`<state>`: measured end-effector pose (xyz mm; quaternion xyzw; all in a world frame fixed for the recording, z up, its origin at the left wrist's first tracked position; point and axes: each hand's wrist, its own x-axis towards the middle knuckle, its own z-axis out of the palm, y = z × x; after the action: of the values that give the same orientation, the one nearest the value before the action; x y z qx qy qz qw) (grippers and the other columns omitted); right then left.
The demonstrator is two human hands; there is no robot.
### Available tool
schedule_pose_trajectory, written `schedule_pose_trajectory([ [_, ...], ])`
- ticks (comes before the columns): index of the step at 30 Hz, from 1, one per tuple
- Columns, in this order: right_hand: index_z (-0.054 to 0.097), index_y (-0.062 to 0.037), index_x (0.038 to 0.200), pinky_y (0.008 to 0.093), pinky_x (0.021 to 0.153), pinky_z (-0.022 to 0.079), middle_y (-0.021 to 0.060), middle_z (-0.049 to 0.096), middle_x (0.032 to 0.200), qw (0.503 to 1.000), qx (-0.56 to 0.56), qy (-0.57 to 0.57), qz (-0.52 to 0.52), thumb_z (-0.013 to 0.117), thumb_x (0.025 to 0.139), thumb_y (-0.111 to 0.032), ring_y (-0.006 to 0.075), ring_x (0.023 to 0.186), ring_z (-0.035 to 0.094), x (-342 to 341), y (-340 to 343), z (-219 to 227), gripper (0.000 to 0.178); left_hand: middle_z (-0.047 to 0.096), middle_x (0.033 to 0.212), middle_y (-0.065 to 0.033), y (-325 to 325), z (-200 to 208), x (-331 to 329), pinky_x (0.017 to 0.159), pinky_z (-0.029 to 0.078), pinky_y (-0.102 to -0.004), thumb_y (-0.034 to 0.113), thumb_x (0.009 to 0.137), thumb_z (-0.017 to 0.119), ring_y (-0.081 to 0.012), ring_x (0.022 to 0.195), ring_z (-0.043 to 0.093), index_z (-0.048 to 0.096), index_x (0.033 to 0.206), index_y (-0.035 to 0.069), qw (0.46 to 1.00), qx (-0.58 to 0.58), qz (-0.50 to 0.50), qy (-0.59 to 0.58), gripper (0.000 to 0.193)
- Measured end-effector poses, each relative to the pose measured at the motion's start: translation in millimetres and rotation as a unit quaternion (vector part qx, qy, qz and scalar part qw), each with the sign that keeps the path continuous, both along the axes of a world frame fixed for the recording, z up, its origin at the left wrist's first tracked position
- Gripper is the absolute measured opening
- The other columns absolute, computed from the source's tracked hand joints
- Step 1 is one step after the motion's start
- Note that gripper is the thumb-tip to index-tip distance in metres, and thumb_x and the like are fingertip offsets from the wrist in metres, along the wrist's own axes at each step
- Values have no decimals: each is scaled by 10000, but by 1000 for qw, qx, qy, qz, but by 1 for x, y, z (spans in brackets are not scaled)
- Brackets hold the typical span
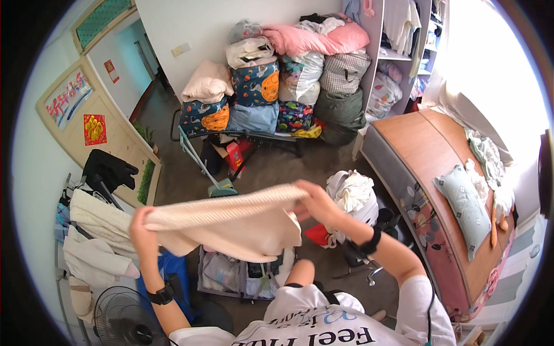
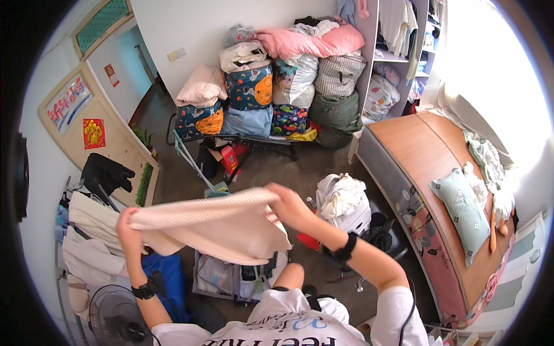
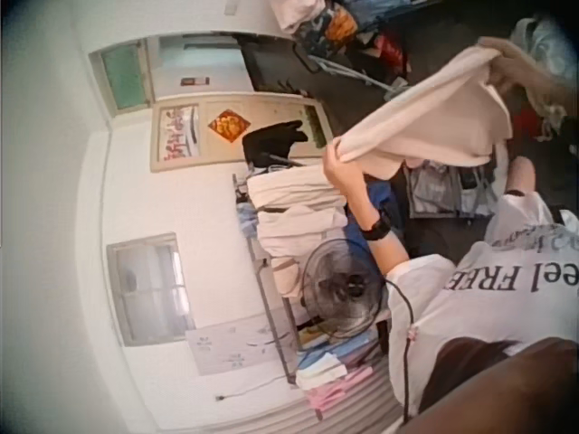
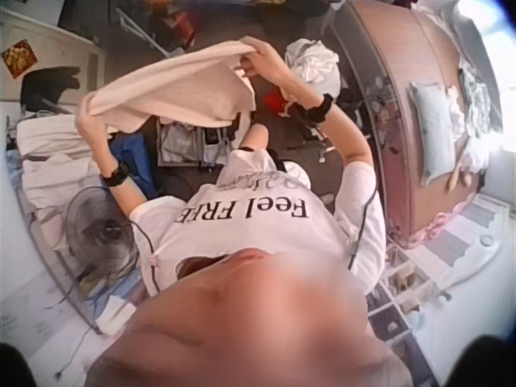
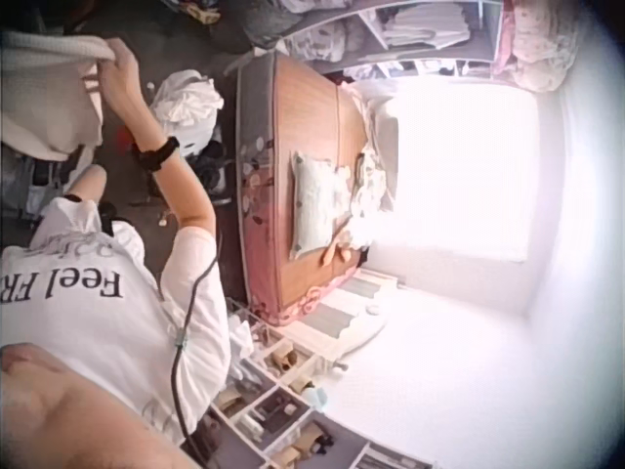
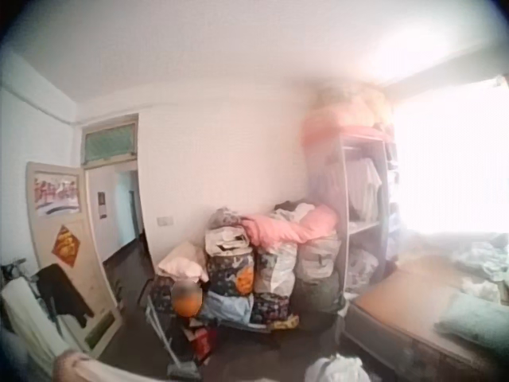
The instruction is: The person takes several towels from a drying rack, folds them by hand, and places them into an open suitcase on the floor, before organizing a brush and small containers into a zippered mesh compartment within the suitcase lid.
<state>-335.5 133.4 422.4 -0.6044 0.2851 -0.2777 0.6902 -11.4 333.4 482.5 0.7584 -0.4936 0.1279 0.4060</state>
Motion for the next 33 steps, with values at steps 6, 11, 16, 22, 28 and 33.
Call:
schedule_pose_trajectory([
  [6, 440, -46, 1199, 270, 875, 414, 26, 524, 1114, 958, -100, -267, 26, 335, 882, -17, 116, 1041, 504, 61, -43, 84, 335, 543, 929, -52, 18, 29, 31, 818, 396, -253, -92, 746, 469, -151, 877, 511, 510, 1003, -11, 953, -274, 124, -29, 273],
  [11, 504, 0, 1118, 239, 876, 363, 30, 520, 1073, 961, -239, -120, 67, 406, 826, 54, 110, 997, 471, 97, -116, 33, 313, 545, 988, -61, -35, -10, 88, 819, 391, -250, -15, 812, 464, -150, 904, 508, 501, 1064, -16, 961, -236, 119, 82, 255],
  [16, 511, -16, 1070, 269, 893, 389, 40, 543, 1062, 983, -16, -126, 136, 372, 876, -11, 113, 1018, 492, 165, -193, -2, 239, 541, 1059, -51, -129, -49, 158, 827, 383, -244, -2, 835, 386, -146, 946, 503, 487, 1121, -11, 887, -381, 83, 249, 303],
  [22, 467, -4, 1190, 262, 915, 355, 44, 540, 1106, 970, -139, -195, 53, 349, 853, -17, 138, 1041, 475, 249, -380, -34, 357, 537, 956, -62, -302, -85, 241, 835, 373, -258, 14, 781, 366, -152, 917, 492, 519, 992, 6, 942, -230, -73, 232, 260],
  [28, 561, -9, 987, 219, 692, 407, -18, 561, 870, 984, -37, -60, -163, 397, 891, -119, 66, 812, 494, 295, -529, -85, 221, 555, 653, -48, -473, -72, 262, 500, 433, -259, 33, 752, 508, -118, 559, 535, 610, 853, -20, 948, 105, -85, 289, 153],
  [33, 587, -17, 961, 237, 716, 421, -17, 587, 875, 963, 4, -11, -269, 418, 932, -236, 77, 808, 524, 257, -576, -100, 279, 558, 631, -14, -585, -70, 288, 440, 378, -232, 21, 721, 526, -61, 523, 488, 631, 804, -25, 909, 228, -208, 280, 142],
])
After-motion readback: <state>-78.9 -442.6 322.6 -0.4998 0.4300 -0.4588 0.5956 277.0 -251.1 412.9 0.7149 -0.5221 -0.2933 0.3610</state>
